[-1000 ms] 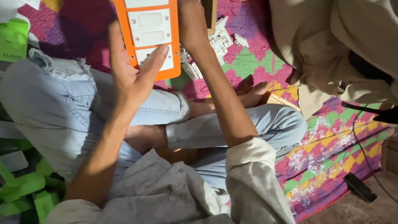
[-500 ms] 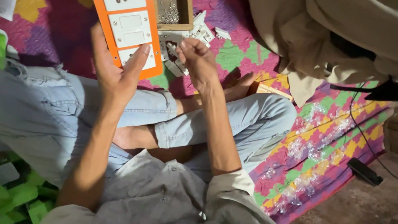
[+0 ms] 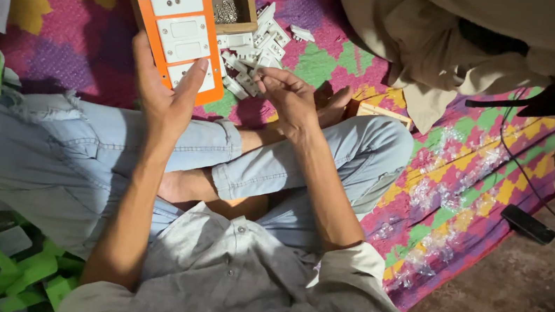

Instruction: The person assembles electrical switch plates by inserting white switch modules into orange and red plastic frames and securing them with screws. The person handles multiple frames and switch modules, using a screwdriver to fasten the components.

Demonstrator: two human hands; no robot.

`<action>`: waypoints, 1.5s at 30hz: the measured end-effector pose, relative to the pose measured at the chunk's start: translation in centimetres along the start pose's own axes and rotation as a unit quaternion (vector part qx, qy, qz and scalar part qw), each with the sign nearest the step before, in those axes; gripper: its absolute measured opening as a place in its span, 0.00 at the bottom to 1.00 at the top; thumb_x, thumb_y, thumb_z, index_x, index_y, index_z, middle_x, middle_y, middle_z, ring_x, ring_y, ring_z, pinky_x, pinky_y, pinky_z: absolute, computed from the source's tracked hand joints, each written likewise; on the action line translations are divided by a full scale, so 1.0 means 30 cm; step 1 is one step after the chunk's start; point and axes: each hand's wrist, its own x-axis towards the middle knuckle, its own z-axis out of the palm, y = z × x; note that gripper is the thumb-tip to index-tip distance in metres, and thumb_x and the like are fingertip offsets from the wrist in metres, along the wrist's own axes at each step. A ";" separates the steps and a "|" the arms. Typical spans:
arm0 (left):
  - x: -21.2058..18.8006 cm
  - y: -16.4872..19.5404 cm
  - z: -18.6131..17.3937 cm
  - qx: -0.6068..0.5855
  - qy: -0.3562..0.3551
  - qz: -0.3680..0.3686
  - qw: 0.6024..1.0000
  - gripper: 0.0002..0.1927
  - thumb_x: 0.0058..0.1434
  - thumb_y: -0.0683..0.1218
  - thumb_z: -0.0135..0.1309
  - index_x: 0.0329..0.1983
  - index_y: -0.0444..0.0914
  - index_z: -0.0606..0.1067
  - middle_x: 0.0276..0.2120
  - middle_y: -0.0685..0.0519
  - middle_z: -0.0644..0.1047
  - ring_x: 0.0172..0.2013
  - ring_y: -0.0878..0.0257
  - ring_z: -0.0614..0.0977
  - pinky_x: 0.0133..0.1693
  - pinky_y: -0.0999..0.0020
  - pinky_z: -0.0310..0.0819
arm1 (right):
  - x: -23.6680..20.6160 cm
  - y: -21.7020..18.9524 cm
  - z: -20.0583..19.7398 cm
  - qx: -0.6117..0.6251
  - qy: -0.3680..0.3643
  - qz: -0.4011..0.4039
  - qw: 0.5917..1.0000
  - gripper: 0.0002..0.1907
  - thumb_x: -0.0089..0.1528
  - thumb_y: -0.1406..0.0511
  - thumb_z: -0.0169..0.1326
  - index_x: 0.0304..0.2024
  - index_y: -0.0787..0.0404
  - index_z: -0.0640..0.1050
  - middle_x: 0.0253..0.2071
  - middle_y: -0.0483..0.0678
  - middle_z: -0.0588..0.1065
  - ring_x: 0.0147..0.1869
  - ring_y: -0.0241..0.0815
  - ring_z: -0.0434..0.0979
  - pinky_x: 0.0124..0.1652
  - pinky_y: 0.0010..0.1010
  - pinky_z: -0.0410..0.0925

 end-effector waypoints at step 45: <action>-0.024 -0.019 0.031 0.000 -0.047 0.003 0.999 0.29 0.77 0.36 0.61 0.71 0.35 0.57 0.59 0.44 0.77 0.58 0.60 0.81 0.60 0.66 0.78 | -0.163 -0.075 0.205 -0.155 -0.078 -0.199 0.964 0.10 0.65 0.77 0.59 0.47 0.67 0.75 0.43 0.49 0.79 0.49 0.37 0.82 0.53 0.29 0.76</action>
